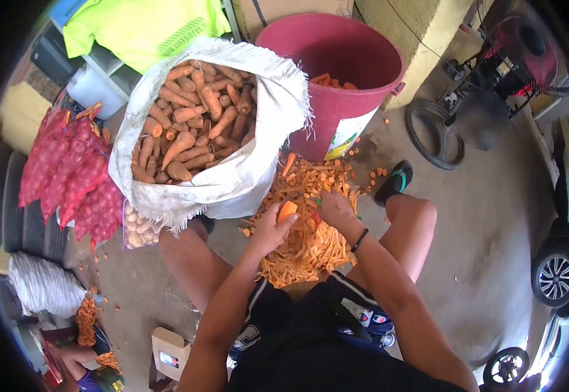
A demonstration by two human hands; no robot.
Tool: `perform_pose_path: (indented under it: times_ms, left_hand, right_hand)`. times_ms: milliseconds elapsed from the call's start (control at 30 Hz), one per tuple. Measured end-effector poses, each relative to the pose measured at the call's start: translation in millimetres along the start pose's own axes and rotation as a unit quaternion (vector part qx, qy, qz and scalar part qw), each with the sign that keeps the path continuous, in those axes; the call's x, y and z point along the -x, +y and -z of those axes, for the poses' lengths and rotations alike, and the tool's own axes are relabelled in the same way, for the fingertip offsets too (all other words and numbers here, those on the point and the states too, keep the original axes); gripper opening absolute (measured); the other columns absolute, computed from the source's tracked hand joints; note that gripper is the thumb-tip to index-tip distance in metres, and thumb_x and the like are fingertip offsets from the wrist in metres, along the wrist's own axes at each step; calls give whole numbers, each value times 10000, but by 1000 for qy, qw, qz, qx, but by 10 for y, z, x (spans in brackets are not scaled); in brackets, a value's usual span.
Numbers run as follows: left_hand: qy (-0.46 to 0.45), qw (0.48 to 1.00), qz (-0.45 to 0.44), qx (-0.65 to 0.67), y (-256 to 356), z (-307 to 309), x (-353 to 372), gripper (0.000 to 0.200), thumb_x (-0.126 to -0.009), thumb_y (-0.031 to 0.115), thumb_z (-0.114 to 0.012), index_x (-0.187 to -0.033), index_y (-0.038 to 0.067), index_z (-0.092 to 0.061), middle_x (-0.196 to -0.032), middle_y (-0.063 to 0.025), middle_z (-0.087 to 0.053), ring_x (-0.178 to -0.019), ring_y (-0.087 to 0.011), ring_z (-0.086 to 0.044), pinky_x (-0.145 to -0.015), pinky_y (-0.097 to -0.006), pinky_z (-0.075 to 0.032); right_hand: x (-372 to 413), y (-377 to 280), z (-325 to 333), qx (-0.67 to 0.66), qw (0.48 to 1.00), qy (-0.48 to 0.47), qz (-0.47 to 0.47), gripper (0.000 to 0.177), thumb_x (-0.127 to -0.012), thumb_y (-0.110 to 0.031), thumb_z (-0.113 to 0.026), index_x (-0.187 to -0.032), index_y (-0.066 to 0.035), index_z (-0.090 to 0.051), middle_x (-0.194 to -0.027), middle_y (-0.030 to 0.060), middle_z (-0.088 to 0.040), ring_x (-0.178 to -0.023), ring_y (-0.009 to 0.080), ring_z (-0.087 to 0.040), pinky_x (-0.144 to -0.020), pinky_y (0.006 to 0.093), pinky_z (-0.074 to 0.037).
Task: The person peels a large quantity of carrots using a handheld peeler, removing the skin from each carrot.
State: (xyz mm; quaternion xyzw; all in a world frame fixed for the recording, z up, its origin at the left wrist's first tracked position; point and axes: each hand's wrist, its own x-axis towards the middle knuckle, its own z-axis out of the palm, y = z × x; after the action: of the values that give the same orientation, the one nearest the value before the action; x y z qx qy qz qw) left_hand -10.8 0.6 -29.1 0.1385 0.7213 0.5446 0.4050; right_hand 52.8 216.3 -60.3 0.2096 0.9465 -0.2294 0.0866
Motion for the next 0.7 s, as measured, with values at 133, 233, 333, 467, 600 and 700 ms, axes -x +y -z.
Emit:
perform_pose_path:
  times_ms: [133, 233, 333, 467, 600, 700]
  left_hand:
    - [-61, 976, 107, -178, 71, 156, -126, 346, -976, 281, -678, -1180, 31, -554, -743, 3, -528, -578, -68, -487, -478, -240, -398]
    - [-67, 995, -26, -65, 620, 274, -326, 369, -961, 262, -683, -1212, 14, -575, -806, -11, -587, -618, -79, -527, -527, -247, -453]
    - [-70, 971, -117, 197, 1803, 381, -408, 684, -1004, 254, -609, -1558, 31, -275, -1185, -121, -642, -865, -120, -641, -581, -238, -499]
    - [196, 921, -271, -197, 2304, 705, -683, 355, -980, 257, -644, -1275, 60, -665, -1010, -110, -738, -853, -178, -680, -701, -309, -542]
    - [266, 876, -133, -381, 1886, 1091, -747, 358, -943, 340, -632, -1115, 39, -720, -1027, -194, -731, -1002, -349, -700, -859, -437, -544]
    - [239, 867, -80, -429, 1499, 1108, -807, 364, -911, 338, -641, -1109, 44, -721, -1051, -198, -729, -1013, -372, -691, -888, -456, -538]
  right_hand:
    - [-12, 233, -252, 19, 995, -100, -8, 353, -858, -269, -654, -1072, 11, -674, -997, 253, -709, -972, 401, -693, -854, 495, -556]
    - [-99, 282, -385, 72, 973, -216, 20, 347, -855, -258, -648, -1074, 9, -684, -1024, 242, -711, -987, 397, -692, -840, 496, -560]
    - [-58, 158, -353, 39, 970, -236, 42, 372, -839, -270, -656, -1070, 21, -676, -1040, 247, -703, -1003, 399, -676, -857, 487, -542]
    - [-41, 174, -309, -8, 978, -196, 76, 393, -836, -304, -677, -1065, 15, -671, -1037, 236, -701, -1027, 395, -659, -887, 477, -518]
    - [-37, 126, -250, -27, 977, -198, 80, 399, -845, -303, -680, -1083, 16, -654, -1032, 246, -696, -1017, 409, -656, -883, 472, -520]
    - [-54, 137, -352, -19, 974, -203, 100, 413, -844, -308, -680, -1096, 17, -646, -1033, 254, -692, -1010, 417, -656, -881, 475, -521]
